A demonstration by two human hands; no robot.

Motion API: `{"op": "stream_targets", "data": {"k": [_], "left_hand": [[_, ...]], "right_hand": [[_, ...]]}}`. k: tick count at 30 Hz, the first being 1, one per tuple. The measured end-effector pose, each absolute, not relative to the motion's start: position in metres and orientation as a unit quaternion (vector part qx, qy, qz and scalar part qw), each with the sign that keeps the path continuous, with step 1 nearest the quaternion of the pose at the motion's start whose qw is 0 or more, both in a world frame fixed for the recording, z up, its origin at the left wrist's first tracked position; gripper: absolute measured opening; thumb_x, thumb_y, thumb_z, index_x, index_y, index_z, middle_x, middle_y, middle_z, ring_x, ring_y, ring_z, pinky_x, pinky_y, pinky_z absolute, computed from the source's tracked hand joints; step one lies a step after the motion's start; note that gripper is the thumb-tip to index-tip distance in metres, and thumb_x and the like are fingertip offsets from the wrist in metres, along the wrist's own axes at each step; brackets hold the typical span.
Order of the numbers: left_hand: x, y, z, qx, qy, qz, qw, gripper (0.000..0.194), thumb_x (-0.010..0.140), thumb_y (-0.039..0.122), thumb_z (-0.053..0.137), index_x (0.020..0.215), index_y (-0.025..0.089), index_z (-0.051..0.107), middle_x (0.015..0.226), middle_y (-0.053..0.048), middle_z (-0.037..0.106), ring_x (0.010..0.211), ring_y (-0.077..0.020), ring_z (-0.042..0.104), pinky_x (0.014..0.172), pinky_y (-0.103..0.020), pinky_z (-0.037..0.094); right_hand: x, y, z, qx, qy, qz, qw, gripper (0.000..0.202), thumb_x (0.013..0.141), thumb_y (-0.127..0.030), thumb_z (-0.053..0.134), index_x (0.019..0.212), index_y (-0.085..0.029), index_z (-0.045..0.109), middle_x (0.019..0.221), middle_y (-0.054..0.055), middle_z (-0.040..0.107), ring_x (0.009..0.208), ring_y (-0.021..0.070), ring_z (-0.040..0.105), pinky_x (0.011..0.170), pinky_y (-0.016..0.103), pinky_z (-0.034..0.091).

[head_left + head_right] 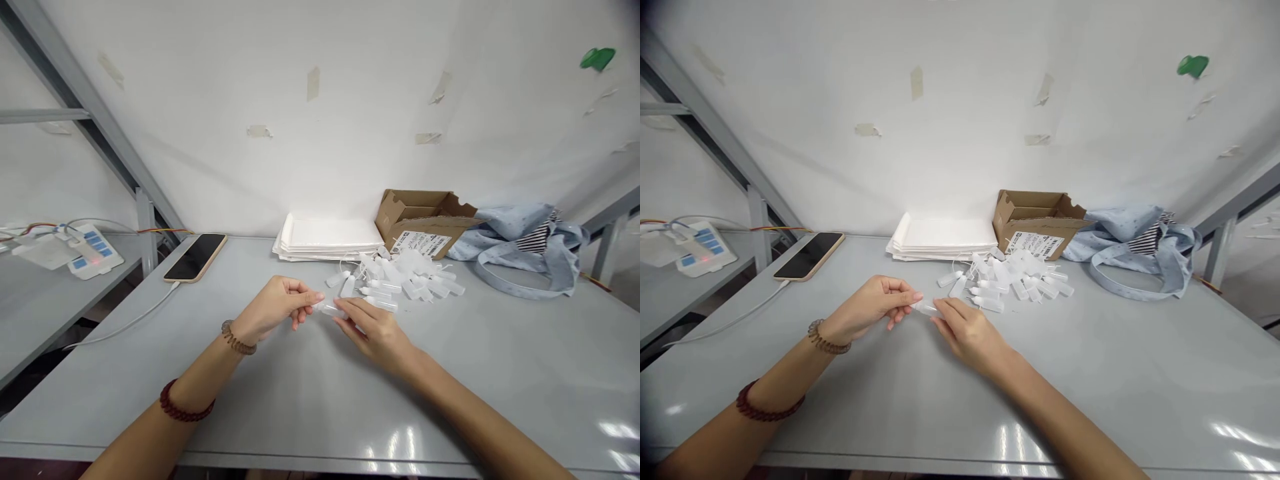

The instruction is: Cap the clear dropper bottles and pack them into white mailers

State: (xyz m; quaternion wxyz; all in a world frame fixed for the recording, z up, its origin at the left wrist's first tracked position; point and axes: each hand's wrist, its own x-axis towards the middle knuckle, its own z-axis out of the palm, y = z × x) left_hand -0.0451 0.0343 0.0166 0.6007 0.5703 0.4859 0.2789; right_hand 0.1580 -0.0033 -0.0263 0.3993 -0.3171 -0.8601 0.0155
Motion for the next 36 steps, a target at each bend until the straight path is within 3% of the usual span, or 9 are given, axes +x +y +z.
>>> {"op": "stream_targets", "data": {"k": [5,11,15,20,24,26,28,30,36], "left_hand": [[-0.042,0.030,0.014,0.596,0.471,0.302,0.576,0.029,0.072,0.040,0.070,0.065,0.014,0.060,0.054,0.002,0.059,0.042,-0.0076,0.050,0.042,-0.019,0.043],[-0.043,0.028,0.017,0.633,0.414,0.335,0.562,0.022,0.073,0.035,0.070,0.072,0.014,0.063,0.058,0.001,0.059,0.050,-0.0103,0.054,0.048,-0.022,0.048],[-0.047,0.030,0.020,0.662,0.379,0.338,0.551,0.015,0.071,0.028,0.072,0.074,0.015,0.066,0.066,-0.001,0.063,0.059,-0.0125,0.057,0.059,-0.026,0.051],[-0.052,0.033,0.021,0.687,0.325,0.355,0.545,0.011,0.067,0.024,0.075,0.072,0.016,0.068,0.083,-0.005,0.066,0.083,-0.0185,0.060,0.073,-0.031,0.053],[-0.052,0.032,0.023,0.685,0.338,0.340,0.548,0.031,0.068,0.026,0.075,0.097,0.019,0.067,0.099,-0.006,0.066,0.094,-0.0206,0.060,0.078,-0.031,0.052],[-0.051,0.032,0.023,0.683,0.376,0.335,0.529,0.031,0.073,0.034,0.070,0.100,0.020,0.065,0.095,-0.005,0.065,0.085,-0.0178,0.060,0.071,-0.028,0.051],[-0.049,0.031,0.022,0.694,0.414,0.312,0.500,0.025,0.081,0.042,0.059,0.083,0.017,0.064,0.076,-0.001,0.062,0.068,-0.0130,0.057,0.061,-0.023,0.048],[-0.048,0.030,0.022,0.709,0.436,0.283,0.477,0.034,0.085,0.045,0.053,0.067,0.016,0.059,0.061,0.002,0.056,0.056,-0.0102,0.051,0.054,-0.021,0.043],[-0.050,0.027,0.026,0.735,0.404,0.267,0.474,0.021,0.084,0.037,0.056,0.082,0.018,0.065,0.077,-0.001,0.064,0.069,-0.0139,0.057,0.064,-0.023,0.047]], "right_hand": [[0.152,-0.010,-0.024,-0.366,-0.829,0.113,0.407,0.025,0.091,-0.021,0.045,0.110,-0.015,0.059,0.076,0.008,0.063,0.059,0.0148,0.056,0.052,0.026,0.046],[0.149,-0.013,-0.003,-0.413,-0.589,0.586,0.372,0.032,0.088,-0.039,0.050,0.074,-0.014,0.064,0.045,-0.004,0.047,0.040,0.0076,0.043,0.046,0.022,0.037],[0.152,-0.007,-0.008,-0.347,-0.449,0.741,0.359,0.033,0.085,-0.038,0.057,0.067,-0.011,0.065,0.048,-0.002,0.050,0.038,0.0041,0.033,0.038,0.019,0.031],[0.152,-0.005,-0.015,-0.315,-0.413,0.776,0.358,0.032,0.081,-0.039,0.063,0.069,-0.009,0.067,0.058,0.001,0.056,0.040,0.0033,0.035,0.037,0.018,0.032],[0.151,-0.007,-0.007,-0.312,-0.444,0.751,0.377,0.031,0.082,-0.039,0.062,0.070,-0.011,0.067,0.052,-0.001,0.054,0.040,0.0048,0.038,0.039,0.019,0.034],[0.150,-0.008,-0.004,-0.319,-0.461,0.735,0.382,0.030,0.082,-0.039,0.061,0.071,-0.012,0.067,0.047,-0.003,0.051,0.039,0.0055,0.039,0.041,0.019,0.035],[0.149,-0.008,-0.004,-0.329,-0.476,0.718,0.388,0.029,0.081,-0.040,0.061,0.073,-0.012,0.067,0.045,-0.003,0.051,0.039,0.0060,0.039,0.042,0.020,0.036],[0.148,-0.009,-0.004,-0.339,-0.486,0.706,0.389,0.030,0.081,-0.040,0.061,0.073,-0.012,0.067,0.045,-0.003,0.050,0.040,0.0065,0.040,0.042,0.020,0.036],[0.149,-0.009,-0.006,-0.350,-0.472,0.717,0.374,0.033,0.084,-0.041,0.058,0.068,-0.013,0.064,0.042,-0.005,0.048,0.036,0.0053,0.037,0.041,0.021,0.032]]}}
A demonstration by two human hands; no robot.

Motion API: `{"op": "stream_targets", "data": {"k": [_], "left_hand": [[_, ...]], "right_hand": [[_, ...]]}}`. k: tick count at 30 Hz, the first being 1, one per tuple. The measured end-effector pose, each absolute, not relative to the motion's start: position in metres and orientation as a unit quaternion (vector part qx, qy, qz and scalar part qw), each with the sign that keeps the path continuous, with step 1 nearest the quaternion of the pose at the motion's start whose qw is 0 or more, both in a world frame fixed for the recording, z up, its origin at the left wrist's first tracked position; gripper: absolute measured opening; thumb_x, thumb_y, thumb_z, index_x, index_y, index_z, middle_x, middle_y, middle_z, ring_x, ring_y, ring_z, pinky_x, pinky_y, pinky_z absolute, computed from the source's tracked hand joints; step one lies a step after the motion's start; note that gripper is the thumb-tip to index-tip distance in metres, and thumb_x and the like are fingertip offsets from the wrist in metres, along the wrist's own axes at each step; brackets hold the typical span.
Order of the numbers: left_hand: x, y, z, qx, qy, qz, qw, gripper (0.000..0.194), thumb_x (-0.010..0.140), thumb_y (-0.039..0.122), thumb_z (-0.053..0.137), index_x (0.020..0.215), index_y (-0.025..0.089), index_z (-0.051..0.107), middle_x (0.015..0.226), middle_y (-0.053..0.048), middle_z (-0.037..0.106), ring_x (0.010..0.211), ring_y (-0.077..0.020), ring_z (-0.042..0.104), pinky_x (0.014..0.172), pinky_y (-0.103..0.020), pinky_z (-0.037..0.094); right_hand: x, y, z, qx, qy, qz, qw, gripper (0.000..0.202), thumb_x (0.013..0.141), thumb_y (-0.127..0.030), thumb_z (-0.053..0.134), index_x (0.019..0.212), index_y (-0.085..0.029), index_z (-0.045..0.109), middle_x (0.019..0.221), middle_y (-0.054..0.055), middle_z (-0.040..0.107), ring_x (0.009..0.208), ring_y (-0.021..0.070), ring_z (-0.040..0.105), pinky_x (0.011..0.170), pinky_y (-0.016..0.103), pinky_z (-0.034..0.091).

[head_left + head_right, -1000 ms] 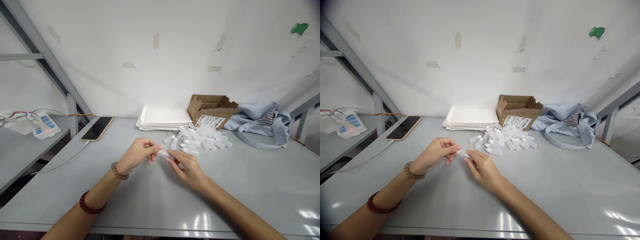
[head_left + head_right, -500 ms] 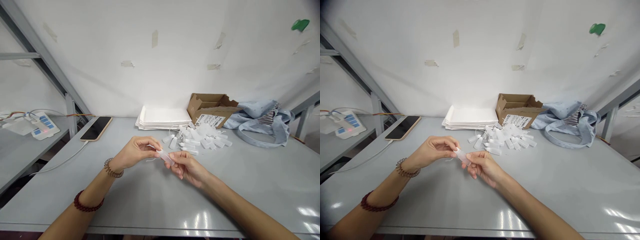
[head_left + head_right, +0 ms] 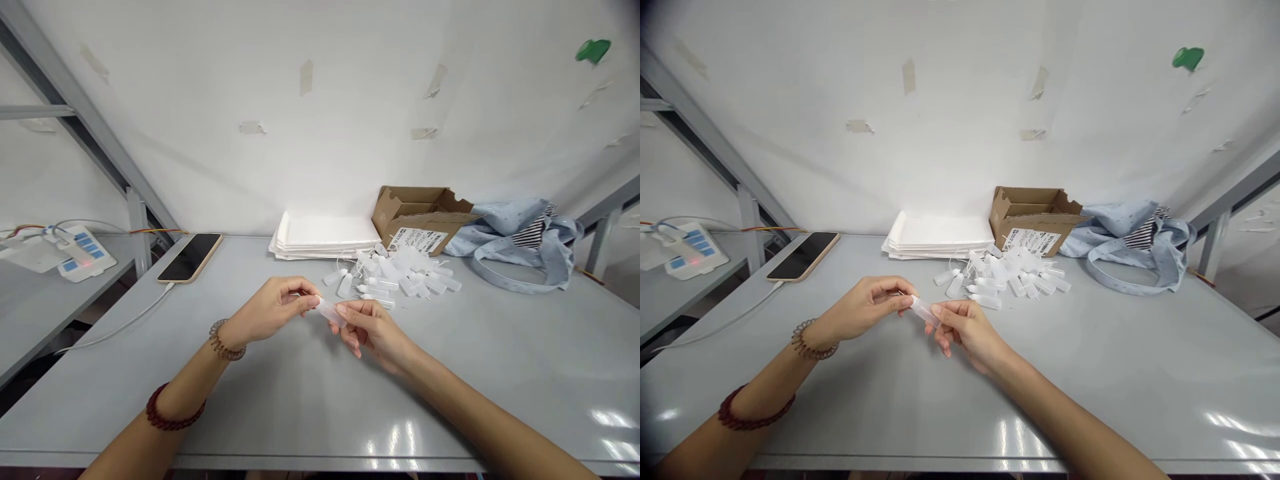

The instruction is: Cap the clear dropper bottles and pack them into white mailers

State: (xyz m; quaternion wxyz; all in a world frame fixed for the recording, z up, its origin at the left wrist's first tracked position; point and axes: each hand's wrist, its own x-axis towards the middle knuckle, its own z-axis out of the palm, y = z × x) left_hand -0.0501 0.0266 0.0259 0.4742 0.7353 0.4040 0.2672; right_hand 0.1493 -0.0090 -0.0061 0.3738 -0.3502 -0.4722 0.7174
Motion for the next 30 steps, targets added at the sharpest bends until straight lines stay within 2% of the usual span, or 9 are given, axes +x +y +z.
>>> {"op": "stream_targets", "data": {"k": [5,7,11,14,17,21,25,27,30], "left_hand": [[-0.051,0.028,0.026,0.756,0.375,0.274,0.462,0.018,0.083,0.034,0.058,0.091,0.019,0.066,0.095,-0.003,0.065,0.088,-0.0172,0.060,0.078,-0.025,0.047],[-0.050,0.029,0.025,0.756,0.390,0.280,0.445,0.021,0.082,0.036,0.059,0.094,0.020,0.065,0.097,-0.003,0.065,0.088,-0.0170,0.059,0.077,-0.025,0.047],[-0.045,0.029,0.017,0.748,0.453,0.251,0.416,0.030,0.086,0.042,0.051,0.073,0.016,0.060,0.064,0.002,0.057,0.057,-0.0114,0.050,0.051,-0.021,0.039],[-0.043,0.028,0.014,0.741,0.448,0.232,0.443,0.035,0.087,0.041,0.048,0.064,0.015,0.054,0.056,0.004,0.049,0.051,-0.0100,0.045,0.047,-0.020,0.035],[-0.044,0.027,0.015,0.733,0.424,0.235,0.477,0.029,0.085,0.038,0.053,0.070,0.015,0.060,0.063,0.002,0.055,0.056,-0.0109,0.050,0.052,-0.021,0.041],[-0.047,0.027,0.020,0.731,0.395,0.245,0.500,0.022,0.083,0.035,0.057,0.085,0.015,0.067,0.075,0.000,0.061,0.063,-0.0117,0.054,0.061,-0.022,0.046],[-0.047,0.028,0.021,0.726,0.402,0.250,0.499,0.025,0.082,0.038,0.058,0.086,0.015,0.068,0.078,-0.002,0.063,0.064,-0.0122,0.056,0.061,-0.023,0.048],[-0.046,0.029,0.019,0.717,0.419,0.248,0.498,0.032,0.085,0.042,0.052,0.076,0.014,0.065,0.071,-0.001,0.062,0.058,-0.0116,0.055,0.056,-0.023,0.047],[-0.045,0.030,0.015,0.695,0.440,0.235,0.517,0.043,0.088,0.046,0.045,0.061,0.014,0.055,0.057,0.001,0.054,0.047,-0.0096,0.050,0.048,-0.021,0.044]], "right_hand": [[0.150,-0.007,-0.007,-0.360,-0.478,0.706,0.380,0.032,0.083,-0.041,0.058,0.068,-0.013,0.063,0.041,-0.005,0.046,0.036,0.0054,0.035,0.041,0.021,0.032],[0.149,-0.008,-0.008,-0.371,-0.495,0.683,0.388,0.032,0.083,-0.042,0.058,0.070,-0.013,0.064,0.043,-0.005,0.046,0.037,0.0061,0.037,0.041,0.021,0.034],[0.146,-0.013,-0.009,-0.428,-0.577,0.569,0.401,0.029,0.085,-0.040,0.054,0.084,-0.014,0.067,0.057,-0.002,0.054,0.042,0.0065,0.044,0.046,0.022,0.038],[0.144,-0.017,-0.009,-0.451,-0.618,0.501,0.404,0.028,0.086,-0.038,0.052,0.091,-0.015,0.068,0.064,-0.001,0.055,0.044,0.0058,0.045,0.047,0.022,0.037],[0.145,-0.016,-0.008,-0.445,-0.602,0.528,0.401,0.030,0.085,-0.040,0.052,0.090,-0.015,0.068,0.066,-0.001,0.053,0.042,0.0051,0.043,0.044,0.022,0.037],[0.149,-0.010,-0.009,-0.402,-0.536,0.628,0.395,0.030,0.080,-0.043,0.059,0.077,-0.013,0.066,0.060,-0.003,0.046,0.040,0.0045,0.037,0.036,0.020,0.035],[0.150,-0.009,-0.010,-0.383,-0.509,0.657,0.403,0.032,0.081,-0.043,0.058,0.070,-0.013,0.062,0.056,-0.004,0.043,0.038,0.0043,0.033,0.032,0.019,0.032],[0.149,-0.012,-0.009,-0.391,-0.549,0.616,0.408,0.032,0.085,-0.043,0.054,0.077,-0.014,0.064,0.055,-0.005,0.041,0.039,0.0053,0.035,0.035,0.019,0.034],[0.147,-0.017,-0.009,-0.410,-0.651,0.493,0.407,0.029,0.090,-0.037,0.047,0.099,-0.016,0.065,0.059,-0.004,0.041,0.044,0.0062,0.039,0.042,0.020,0.033]]}}
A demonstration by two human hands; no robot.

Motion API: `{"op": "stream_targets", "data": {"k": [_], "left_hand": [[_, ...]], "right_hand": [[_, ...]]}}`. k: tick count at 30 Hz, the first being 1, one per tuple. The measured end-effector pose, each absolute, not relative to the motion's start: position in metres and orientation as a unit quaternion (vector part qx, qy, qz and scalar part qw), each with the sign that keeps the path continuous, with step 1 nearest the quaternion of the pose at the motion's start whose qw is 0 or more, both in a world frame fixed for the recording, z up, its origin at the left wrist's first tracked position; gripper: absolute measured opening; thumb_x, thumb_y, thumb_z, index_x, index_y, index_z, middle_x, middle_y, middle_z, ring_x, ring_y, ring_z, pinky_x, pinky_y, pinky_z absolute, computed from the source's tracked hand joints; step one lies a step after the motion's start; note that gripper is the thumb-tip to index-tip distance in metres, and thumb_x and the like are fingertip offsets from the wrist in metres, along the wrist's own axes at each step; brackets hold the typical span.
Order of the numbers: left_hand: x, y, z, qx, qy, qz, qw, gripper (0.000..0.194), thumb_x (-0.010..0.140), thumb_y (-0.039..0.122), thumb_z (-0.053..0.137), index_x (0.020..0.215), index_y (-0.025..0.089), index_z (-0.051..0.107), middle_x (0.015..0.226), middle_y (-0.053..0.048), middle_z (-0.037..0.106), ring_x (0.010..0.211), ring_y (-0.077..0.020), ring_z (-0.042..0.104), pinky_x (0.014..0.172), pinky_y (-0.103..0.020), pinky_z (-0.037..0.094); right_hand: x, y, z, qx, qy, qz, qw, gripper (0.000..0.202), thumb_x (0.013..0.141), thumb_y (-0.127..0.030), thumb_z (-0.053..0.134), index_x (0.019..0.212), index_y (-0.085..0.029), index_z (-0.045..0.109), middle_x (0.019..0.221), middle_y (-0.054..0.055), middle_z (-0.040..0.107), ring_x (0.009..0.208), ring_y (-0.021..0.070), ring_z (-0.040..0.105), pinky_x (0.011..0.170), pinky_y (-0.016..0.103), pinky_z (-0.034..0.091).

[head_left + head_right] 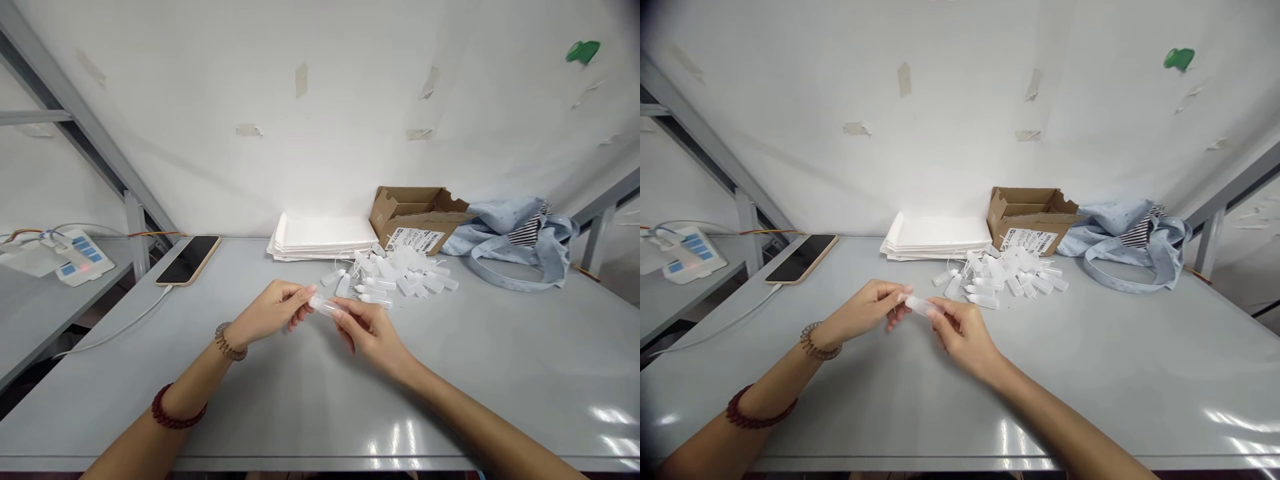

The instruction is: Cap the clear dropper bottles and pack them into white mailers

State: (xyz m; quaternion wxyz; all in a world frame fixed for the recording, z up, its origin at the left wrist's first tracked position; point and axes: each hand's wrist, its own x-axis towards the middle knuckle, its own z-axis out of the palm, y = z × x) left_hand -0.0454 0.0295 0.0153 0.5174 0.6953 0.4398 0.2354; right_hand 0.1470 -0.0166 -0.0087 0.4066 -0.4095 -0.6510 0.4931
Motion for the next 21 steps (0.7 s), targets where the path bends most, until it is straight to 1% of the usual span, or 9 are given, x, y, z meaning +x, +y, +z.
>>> {"op": "stream_targets", "data": {"k": [3,5,6,9,11,13,15,18,21], "left_hand": [[-0.045,0.030,0.013,0.682,0.439,0.220,0.542,0.043,0.087,0.047,0.046,0.058,0.015,0.050,0.053,0.003,0.050,0.043,-0.0087,0.046,0.043,-0.021,0.042],[-0.046,0.029,0.014,0.675,0.434,0.213,0.557,0.040,0.086,0.046,0.048,0.060,0.015,0.052,0.054,0.004,0.050,0.042,-0.0089,0.047,0.043,-0.021,0.042],[-0.046,0.029,0.014,0.674,0.432,0.209,0.562,0.038,0.085,0.045,0.049,0.062,0.015,0.053,0.055,0.003,0.051,0.043,-0.0091,0.048,0.045,-0.022,0.043],[-0.047,0.029,0.017,0.683,0.422,0.202,0.561,0.030,0.085,0.040,0.052,0.069,0.014,0.056,0.059,0.002,0.056,0.048,-0.0107,0.055,0.052,-0.023,0.045],[-0.047,0.029,0.019,0.697,0.413,0.209,0.547,0.025,0.085,0.037,0.053,0.075,0.015,0.059,0.063,0.002,0.059,0.055,-0.0123,0.059,0.058,-0.024,0.047],[-0.046,0.027,0.019,0.714,0.404,0.225,0.525,0.020,0.084,0.034,0.055,0.080,0.015,0.060,0.065,0.001,0.060,0.060,-0.0134,0.060,0.063,-0.025,0.048],[-0.044,0.025,0.018,0.731,0.396,0.247,0.497,0.017,0.084,0.031,0.056,0.081,0.016,0.061,0.068,0.000,0.061,0.064,-0.0137,0.061,0.065,-0.025,0.049],[-0.040,0.021,0.016,0.759,0.372,0.291,0.449,0.014,0.085,0.028,0.055,0.082,0.016,0.061,0.075,-0.001,0.060,0.067,-0.0128,0.059,0.065,-0.023,0.050],[-0.038,0.020,0.015,0.761,0.362,0.328,0.427,0.015,0.085,0.030,0.056,0.087,0.017,0.063,0.085,-0.003,0.061,0.071,-0.0130,0.059,0.067,-0.023,0.052]], "right_hand": [[0.146,-0.020,-0.009,-0.416,-0.720,0.381,0.404,0.028,0.092,-0.031,0.043,0.104,-0.016,0.064,0.061,-0.003,0.043,0.050,0.0080,0.039,0.047,0.021,0.032],[0.145,-0.020,-0.011,-0.417,-0.731,0.354,0.408,0.028,0.093,-0.030,0.042,0.103,-0.016,0.064,0.063,-0.002,0.045,0.054,0.0092,0.039,0.049,0.022,0.032],[0.145,-0.020,-0.011,-0.420,-0.725,0.363,0.408,0.028,0.093,-0.031,0.042,0.101,-0.016,0.064,0.062,-0.002,0.044,0.054,0.0091,0.038,0.049,0.022,0.032],[0.144,-0.019,-0.013,-0.434,-0.656,0.466,0.405,0.030,0.092,-0.039,0.042,0.097,-0.017,0.062,0.054,-0.006,0.034,0.044,0.0072,0.032,0.042,0.020,0.032],[0.144,-0.017,-0.013,-0.436,-0.593,0.541,0.407,0.031,0.089,-0.045,0.045,0.086,-0.017,0.059,0.053,-0.008,0.030,0.040,0.0060,0.029,0.037,0.019,0.032],[0.146,-0.014,-0.012,-0.428,-0.541,0.599,0.407,0.034,0.085,-0.048,0.051,0.072,-0.017,0.054,0.054,-0.008,0.033,0.039,0.0046,0.027,0.033,0.019,0.033],[0.149,-0.010,-0.009,-0.413,-0.489,0.661,0.392,0.037,0.082,-0.049,0.056,0.064,-0.017,0.047,0.056,-0.007,0.035,0.038,0.0029,0.024,0.030,0.017,0.032],[0.154,-0.005,-0.006,-0.386,-0.405,0.744,0.365,0.037,0.080,-0.044,0.061,0.062,-0.018,0.042,0.057,-0.008,0.034,0.039,0.0013,0.019,0.028,0.013,0.027],[0.157,-0.004,-0.004,-0.373,-0.383,0.762,0.366,0.037,0.081,-0.043,0.061,0.062,-0.018,0.041,0.056,-0.009,0.034,0.038,0.0010,0.018,0.028,0.013,0.026]]}}
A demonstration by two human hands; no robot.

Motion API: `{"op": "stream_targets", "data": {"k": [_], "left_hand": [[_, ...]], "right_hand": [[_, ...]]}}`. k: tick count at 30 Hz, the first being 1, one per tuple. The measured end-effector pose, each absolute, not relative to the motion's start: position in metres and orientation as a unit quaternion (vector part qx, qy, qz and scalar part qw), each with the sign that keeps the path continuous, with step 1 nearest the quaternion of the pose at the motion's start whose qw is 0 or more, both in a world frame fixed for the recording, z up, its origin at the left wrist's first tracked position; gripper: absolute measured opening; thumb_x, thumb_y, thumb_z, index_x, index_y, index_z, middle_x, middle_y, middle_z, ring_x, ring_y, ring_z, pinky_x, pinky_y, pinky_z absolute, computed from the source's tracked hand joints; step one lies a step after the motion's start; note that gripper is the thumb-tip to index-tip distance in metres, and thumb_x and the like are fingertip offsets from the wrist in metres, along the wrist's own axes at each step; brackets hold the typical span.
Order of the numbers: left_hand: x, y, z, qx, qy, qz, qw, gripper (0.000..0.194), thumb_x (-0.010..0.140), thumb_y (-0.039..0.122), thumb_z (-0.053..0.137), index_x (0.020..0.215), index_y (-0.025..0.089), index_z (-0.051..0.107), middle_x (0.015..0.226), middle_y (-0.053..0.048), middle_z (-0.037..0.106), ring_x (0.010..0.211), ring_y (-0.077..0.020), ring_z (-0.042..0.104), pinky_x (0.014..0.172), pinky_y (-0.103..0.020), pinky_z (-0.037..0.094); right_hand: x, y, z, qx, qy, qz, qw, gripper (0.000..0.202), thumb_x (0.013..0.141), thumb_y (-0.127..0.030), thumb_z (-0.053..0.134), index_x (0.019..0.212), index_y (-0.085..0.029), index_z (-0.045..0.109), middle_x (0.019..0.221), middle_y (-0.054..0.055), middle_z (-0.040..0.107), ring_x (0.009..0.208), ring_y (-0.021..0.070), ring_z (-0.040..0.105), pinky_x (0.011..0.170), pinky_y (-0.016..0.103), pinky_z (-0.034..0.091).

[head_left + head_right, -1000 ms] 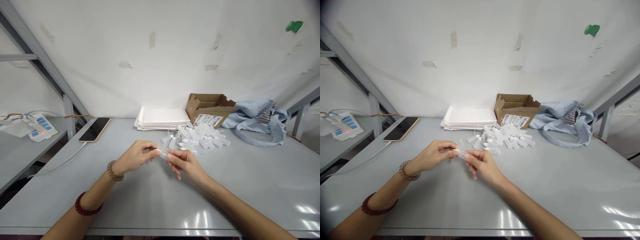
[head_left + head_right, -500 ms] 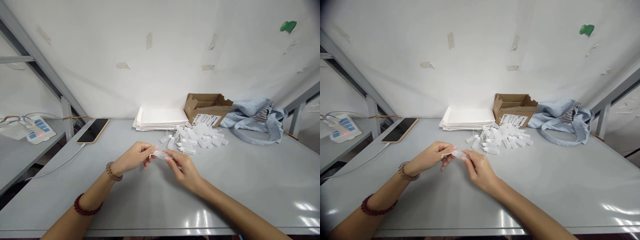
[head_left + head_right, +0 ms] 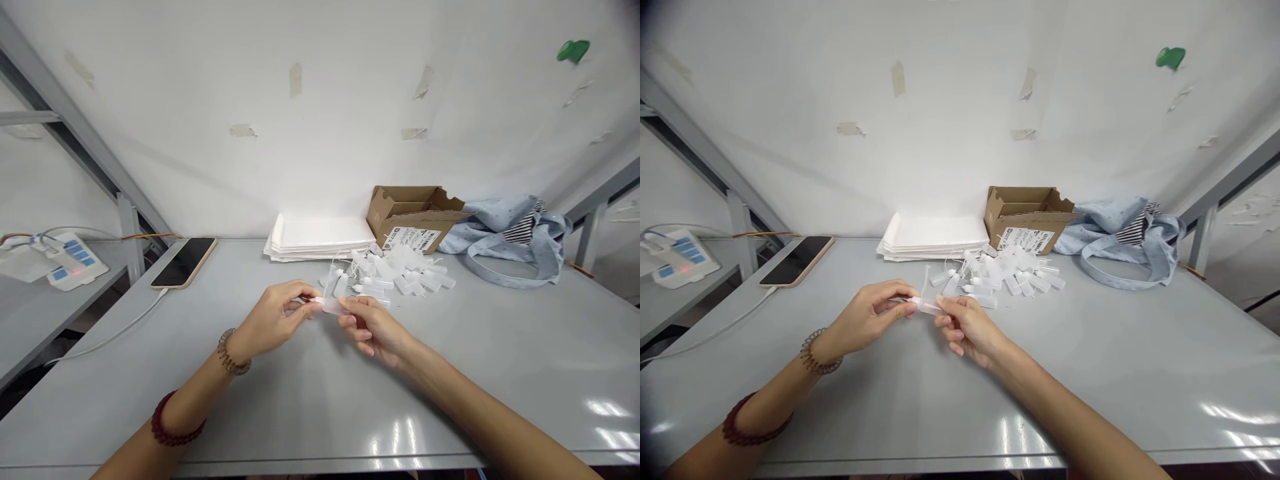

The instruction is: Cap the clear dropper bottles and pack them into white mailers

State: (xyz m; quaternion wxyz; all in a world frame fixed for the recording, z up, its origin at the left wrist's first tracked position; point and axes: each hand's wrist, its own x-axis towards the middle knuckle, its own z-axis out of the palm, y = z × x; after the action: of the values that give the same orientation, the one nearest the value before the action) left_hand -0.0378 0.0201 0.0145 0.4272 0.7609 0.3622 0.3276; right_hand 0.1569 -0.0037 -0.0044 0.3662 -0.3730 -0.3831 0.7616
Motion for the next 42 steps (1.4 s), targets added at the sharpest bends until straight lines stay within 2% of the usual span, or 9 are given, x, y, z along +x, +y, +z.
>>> {"op": "stream_targets", "data": {"k": [2,6,10,18,22,27,32,38,42], "left_hand": [[-0.037,0.021,0.015,0.744,0.387,0.321,0.440,0.020,0.085,0.034,0.056,0.085,0.016,0.063,0.085,-0.003,0.062,0.069,-0.0131,0.060,0.064,-0.023,0.052],[-0.038,0.024,0.016,0.712,0.428,0.263,0.491,0.033,0.087,0.039,0.050,0.065,0.015,0.055,0.059,0.002,0.056,0.052,-0.0107,0.056,0.052,-0.021,0.047],[-0.038,0.024,0.014,0.693,0.419,0.256,0.528,0.033,0.085,0.039,0.052,0.062,0.016,0.051,0.057,0.003,0.054,0.049,-0.0098,0.054,0.052,-0.021,0.046],[-0.035,0.021,0.012,0.696,0.422,0.273,0.513,0.031,0.085,0.041,0.051,0.066,0.016,0.053,0.058,0.003,0.054,0.053,-0.0108,0.054,0.054,-0.022,0.046],[-0.034,0.023,0.014,0.663,0.447,0.279,0.532,0.038,0.083,0.041,0.053,0.055,0.017,0.045,0.048,0.005,0.047,0.045,-0.0089,0.046,0.049,-0.021,0.043],[-0.033,0.022,0.013,0.614,0.476,0.279,0.563,0.041,0.082,0.046,0.053,0.053,0.017,0.047,0.046,0.004,0.043,0.045,-0.0101,0.043,0.042,-0.021,0.040],[-0.033,0.017,0.014,0.635,0.479,0.290,0.532,0.035,0.085,0.045,0.051,0.069,0.015,0.057,0.057,0.003,0.050,0.049,-0.0094,0.048,0.048,-0.021,0.043],[-0.023,-0.015,0.044,0.744,0.360,0.307,0.471,0.022,0.085,0.034,0.053,0.070,0.019,0.061,0.068,-0.002,0.062,0.062,-0.0150,0.056,0.060,-0.028,0.048],[-0.048,-0.071,0.022,0.826,0.292,0.286,0.388,0.016,0.078,0.037,0.057,0.085,0.039,0.071,0.073,-0.004,0.067,0.071,-0.0239,0.061,0.054,-0.038,0.050]], "right_hand": [[0.155,-0.004,-0.005,-0.372,-0.425,0.730,0.386,0.038,0.083,-0.045,0.057,0.062,-0.017,0.043,0.056,-0.008,0.036,0.038,0.0015,0.022,0.030,0.014,0.032],[0.149,-0.008,-0.006,-0.382,-0.542,0.616,0.424,0.033,0.086,-0.045,0.052,0.071,-0.015,0.054,0.056,-0.006,0.040,0.041,0.0046,0.036,0.038,0.018,0.042],[0.148,-0.010,-0.008,-0.409,-0.559,0.583,0.424,0.031,0.087,-0.046,0.050,0.083,-0.016,0.057,0.056,-0.008,0.034,0.041,0.0051,0.033,0.035,0.018,0.040],[0.153,-0.007,-0.006,-0.418,-0.544,0.606,0.402,0.036,0.084,-0.049,0.052,0.066,-0.018,0.048,0.053,-0.009,0.030,0.036,0.0041,0.029,0.030,0.019,0.035],[0.152,-0.011,-0.011,-0.436,-0.708,0.388,0.398,0.026,0.090,-0.039,0.047,0.089,-0.016,0.059,0.064,-0.001,0.052,0.052,0.0103,0.050,0.048,0.023,0.044],[0.155,-0.009,-0.021,-0.384,-0.828,0.091,0.399,0.026,0.092,-0.026,0.044,0.112,-0.016,0.057,0.086,0.010,0.062,0.063,0.0148,0.056,0.056,0.027,0.047],[0.185,0.017,-0.017,-0.500,-0.746,-0.051,0.438,0.026,0.092,-0.030,0.046,0.104,-0.015,0.063,0.074,0.006,0.064,0.057,0.0134,0.054,0.056,0.025,0.043],[0.223,0.054,-0.019,-0.619,-0.659,-0.155,0.399,0.046,0.092,-0.047,0.039,0.095,-0.013,0.069,0.064,0.007,0.063,0.058,0.0160,0.053,0.055,0.026,0.034],[0.227,0.061,-0.020,-0.637,-0.656,-0.151,0.376,0.054,0.088,-0.058,0.040,0.094,-0.014,0.071,0.061,0.007,0.062,0.056,0.0168,0.052,0.050,0.026,0.027]]}}
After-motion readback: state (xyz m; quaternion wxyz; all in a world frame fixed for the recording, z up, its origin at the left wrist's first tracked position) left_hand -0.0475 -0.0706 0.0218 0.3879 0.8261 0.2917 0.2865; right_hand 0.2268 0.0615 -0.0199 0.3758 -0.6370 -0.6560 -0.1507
